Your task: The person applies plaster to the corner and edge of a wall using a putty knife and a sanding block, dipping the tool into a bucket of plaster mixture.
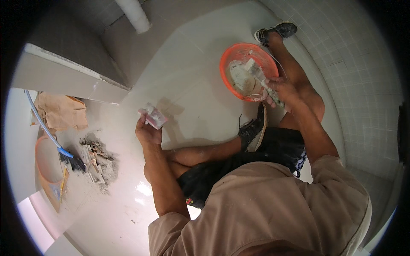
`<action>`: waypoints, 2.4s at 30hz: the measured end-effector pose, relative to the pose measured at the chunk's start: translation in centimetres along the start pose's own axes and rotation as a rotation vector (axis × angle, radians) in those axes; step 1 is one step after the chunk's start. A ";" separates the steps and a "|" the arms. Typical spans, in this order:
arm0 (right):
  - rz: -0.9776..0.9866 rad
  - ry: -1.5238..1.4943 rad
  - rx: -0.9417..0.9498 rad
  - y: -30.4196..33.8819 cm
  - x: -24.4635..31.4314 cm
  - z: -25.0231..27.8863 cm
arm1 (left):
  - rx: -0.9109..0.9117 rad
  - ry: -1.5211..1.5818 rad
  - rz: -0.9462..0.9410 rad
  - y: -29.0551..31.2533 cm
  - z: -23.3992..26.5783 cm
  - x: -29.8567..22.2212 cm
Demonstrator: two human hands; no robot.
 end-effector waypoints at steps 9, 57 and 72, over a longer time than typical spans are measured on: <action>-0.088 -0.567 0.315 -1.0 4.0 -9.7 | 0.319 -0.030 0.013 -4.4 -7.2 -2.7; 1.970 0.853 0.376 2.2 28.7 -42.5 | 0.372 -0.055 0.162 -6.6 -8.4 0.1; 2.401 1.095 0.032 2.1 25.9 -45.4 | 0.364 -0.029 0.166 -6.0 -8.1 -0.6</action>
Point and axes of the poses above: each hand's wrist, its own y-axis away from the middle knuckle, its own z-axis out of the back of the hand, x = y × z, the point moved 10 cm from there along -y, towards the middle knuckle, and after that the axes turned 14 degrees about -y, right-handed, at the moved point
